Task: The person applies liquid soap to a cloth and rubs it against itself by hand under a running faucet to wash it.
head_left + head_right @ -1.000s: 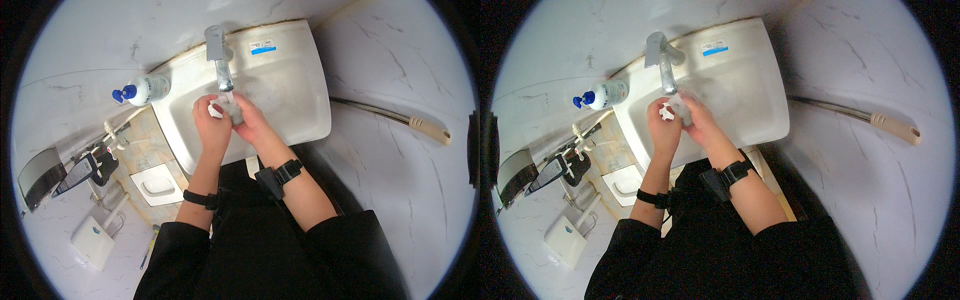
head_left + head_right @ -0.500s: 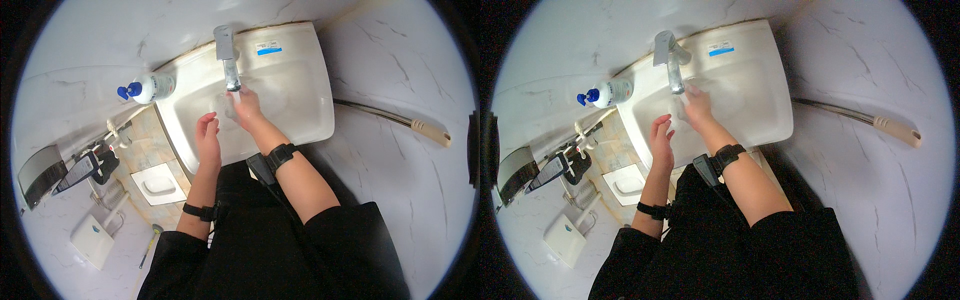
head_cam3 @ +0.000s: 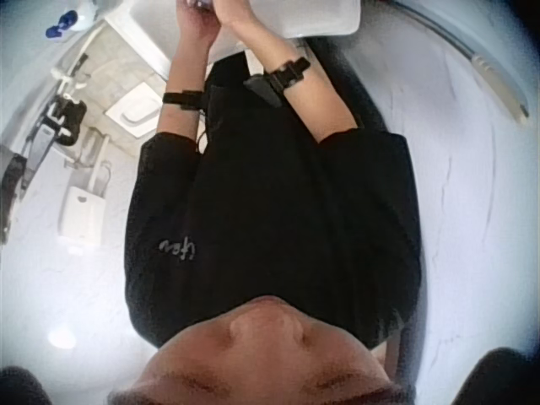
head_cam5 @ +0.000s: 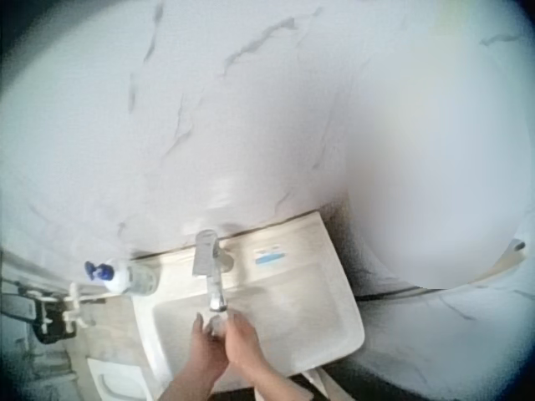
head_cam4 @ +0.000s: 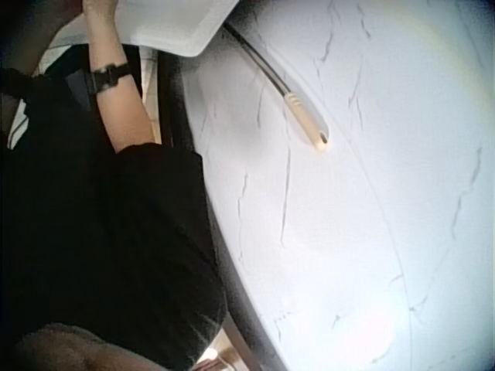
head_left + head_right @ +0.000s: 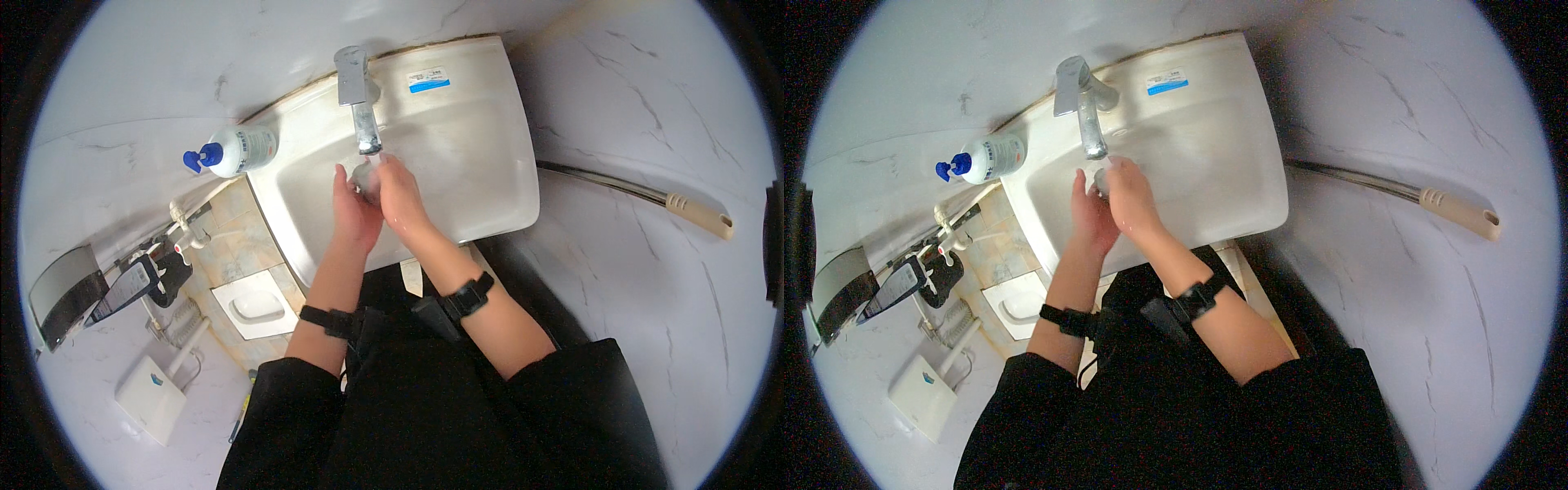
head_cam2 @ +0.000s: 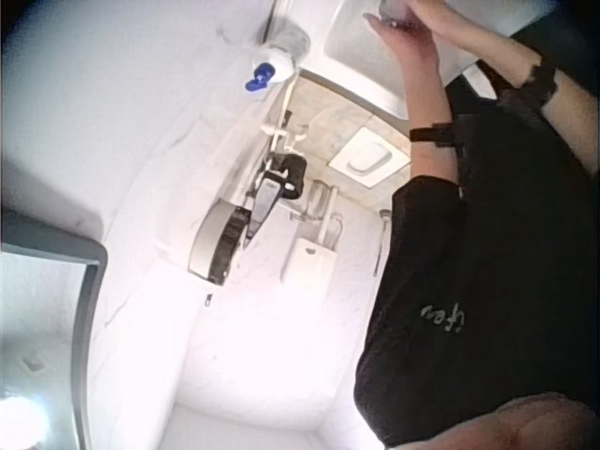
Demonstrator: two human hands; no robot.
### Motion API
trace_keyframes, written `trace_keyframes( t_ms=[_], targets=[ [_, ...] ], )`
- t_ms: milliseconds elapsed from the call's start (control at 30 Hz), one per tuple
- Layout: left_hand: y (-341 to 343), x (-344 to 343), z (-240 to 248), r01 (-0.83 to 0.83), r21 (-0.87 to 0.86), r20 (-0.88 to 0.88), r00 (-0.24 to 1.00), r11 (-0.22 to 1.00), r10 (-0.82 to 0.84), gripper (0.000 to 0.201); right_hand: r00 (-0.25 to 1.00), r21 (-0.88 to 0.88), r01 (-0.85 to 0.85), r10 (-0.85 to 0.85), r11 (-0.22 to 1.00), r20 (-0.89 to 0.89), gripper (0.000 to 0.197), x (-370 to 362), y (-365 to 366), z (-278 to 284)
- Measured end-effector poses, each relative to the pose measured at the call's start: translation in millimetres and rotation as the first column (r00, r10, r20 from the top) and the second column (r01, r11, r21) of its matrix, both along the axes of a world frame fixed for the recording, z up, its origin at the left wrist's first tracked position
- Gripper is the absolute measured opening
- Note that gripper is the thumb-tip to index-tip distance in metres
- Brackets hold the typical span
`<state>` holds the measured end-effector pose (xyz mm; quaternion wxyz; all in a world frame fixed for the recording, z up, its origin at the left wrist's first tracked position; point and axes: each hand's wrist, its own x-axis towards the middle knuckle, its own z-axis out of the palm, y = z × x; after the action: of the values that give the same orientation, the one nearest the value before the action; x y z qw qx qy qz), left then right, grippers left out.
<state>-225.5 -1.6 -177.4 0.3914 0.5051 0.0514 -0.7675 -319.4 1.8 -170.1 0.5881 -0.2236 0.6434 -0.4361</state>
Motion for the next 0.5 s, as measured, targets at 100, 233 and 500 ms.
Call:
trace_keyframes(
  t_ms=[100,233,500],
  targets=[
    [-18,-11,13,-0.002,0.024,-0.074,0.997,1.0,0.004,0.071,0.992,-0.079,-0.084,0.076,0.993,-0.099,0.03,-10,21,11],
    [-21,-13,-2,-0.069,0.082,-0.299,0.95,0.994,0.091,0.062,1.0,-0.181,0.014,-0.014,0.983,0.0,0.021,-14,28,52],
    [-17,-25,-5,-0.035,-0.107,-0.558,0.829,0.994,-0.03,0.061,0.886,-0.277,-0.189,0.042,0.942,-0.461,0.024,-31,19,35]
  ],
)
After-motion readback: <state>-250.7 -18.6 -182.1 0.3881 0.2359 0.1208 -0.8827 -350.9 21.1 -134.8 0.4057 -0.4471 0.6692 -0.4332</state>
